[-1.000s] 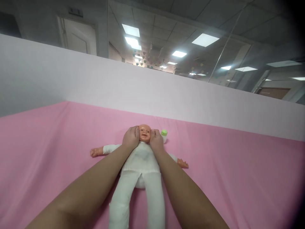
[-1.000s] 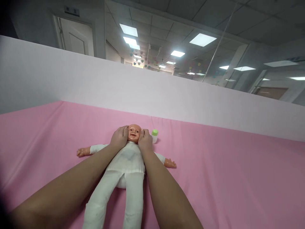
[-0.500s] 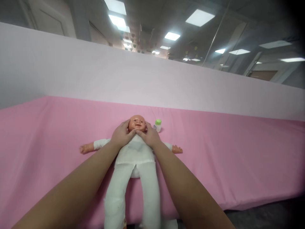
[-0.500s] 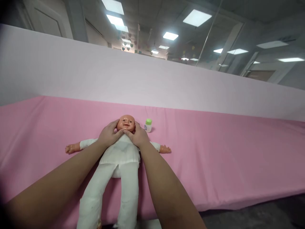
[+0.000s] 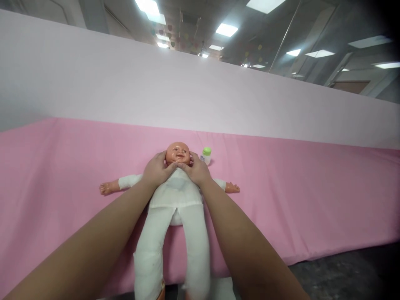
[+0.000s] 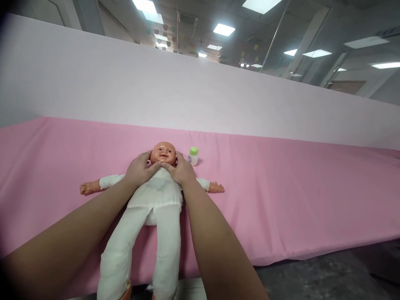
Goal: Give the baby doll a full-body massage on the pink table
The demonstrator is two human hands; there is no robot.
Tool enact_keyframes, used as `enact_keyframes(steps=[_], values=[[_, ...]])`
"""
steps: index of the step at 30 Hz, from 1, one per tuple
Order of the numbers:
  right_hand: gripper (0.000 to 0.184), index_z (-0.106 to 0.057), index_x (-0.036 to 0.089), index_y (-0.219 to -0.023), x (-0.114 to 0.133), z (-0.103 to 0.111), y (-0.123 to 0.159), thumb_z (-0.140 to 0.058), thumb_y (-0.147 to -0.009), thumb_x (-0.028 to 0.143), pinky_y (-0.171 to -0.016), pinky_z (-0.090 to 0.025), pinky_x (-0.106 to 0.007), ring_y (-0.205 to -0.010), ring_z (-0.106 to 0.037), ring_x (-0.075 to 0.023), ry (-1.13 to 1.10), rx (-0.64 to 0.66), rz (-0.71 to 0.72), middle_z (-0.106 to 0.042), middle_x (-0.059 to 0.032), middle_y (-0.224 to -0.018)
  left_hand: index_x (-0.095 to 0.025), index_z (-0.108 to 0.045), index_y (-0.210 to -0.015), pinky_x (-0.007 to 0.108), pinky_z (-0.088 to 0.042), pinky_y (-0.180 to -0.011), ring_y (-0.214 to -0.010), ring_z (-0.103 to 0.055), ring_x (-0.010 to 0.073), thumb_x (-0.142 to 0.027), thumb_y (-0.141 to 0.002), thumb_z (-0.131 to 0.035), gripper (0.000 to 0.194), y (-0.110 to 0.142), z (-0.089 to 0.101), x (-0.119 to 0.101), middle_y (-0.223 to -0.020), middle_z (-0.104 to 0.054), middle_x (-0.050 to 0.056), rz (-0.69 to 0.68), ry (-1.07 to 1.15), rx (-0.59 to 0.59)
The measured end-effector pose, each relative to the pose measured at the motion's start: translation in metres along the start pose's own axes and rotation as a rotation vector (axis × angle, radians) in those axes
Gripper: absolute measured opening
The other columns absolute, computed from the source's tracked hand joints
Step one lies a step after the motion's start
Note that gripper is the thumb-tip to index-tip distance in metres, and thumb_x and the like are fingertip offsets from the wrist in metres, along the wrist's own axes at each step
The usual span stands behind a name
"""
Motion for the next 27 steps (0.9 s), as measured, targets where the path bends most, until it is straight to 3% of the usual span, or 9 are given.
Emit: enact_keyframes(steps=[9,15,19,27], values=[[0.064,-0.062,0.027,-0.137,0.006,0.0009,-0.0029,-0.076,-0.083,0.06,-0.093,-0.057,-0.038,-0.103,-0.073,-0.0234,-0.057,-0.002,0.013,-0.075,-0.0076,-0.12,-0.019,-0.066,-0.125,0.036,-0.053,-0.085,-0.104,-0.067,0.0286,-0.065,-0.093,-0.057,0.056,0.003,-0.0031,0.0001,-0.116,-0.072,0.011,0.094,0.055,-0.027],[0.053,-0.069,0.026,-0.132,0.0064,0.0041,-0.0028,-0.071,-0.088,0.055,-0.099,-0.056,-0.037,-0.109,-0.072,-0.0235,-0.172,0.029,0.044,-0.077,-0.0053,-0.119,-0.02,-0.068,-0.124,0.036,-0.052,-0.088,-0.104,-0.067,0.0277,-0.062,-0.098,-0.051,0.052,0.0017,-0.0012,0.0038,-0.117,-0.073,0.011,0.084,0.054,-0.026],[0.052,-0.067,0.025,-0.137,0.0049,0.0053,-0.0048,-0.065,-0.093,0.054,-0.107,-0.053,-0.038,-0.119,-0.07,-0.0242,-0.21,0.042,0.068,-0.074,-0.0053,-0.129,-0.02,-0.07,-0.118,0.036,-0.051,-0.088,-0.103,-0.068,0.0274,-0.056,-0.101,-0.045,0.047,-0.0003,0.0017,0.0066,-0.115,-0.075,0.011,0.09,0.056,-0.002],[0.045,-0.066,0.024,-0.135,0.0006,0.0029,-0.0077,-0.051,-0.102,0.049,-0.112,-0.048,-0.04,-0.129,-0.063,-0.0227,-0.098,-0.026,0.065,-0.069,-0.007,-0.139,-0.019,-0.068,-0.121,0.038,-0.048,-0.096,-0.114,-0.067,0.0286,-0.054,-0.106,-0.03,0.053,-0.0011,0.0068,0.0023,-0.124,-0.073,0.013,0.111,0.031,0.051]])
Point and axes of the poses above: each hand's wrist, its own y-axis away from the middle knuckle, its own z-axis out of the back of the hand, x = y × z, the point moved 2 cm from there along -y, towards the middle knuckle
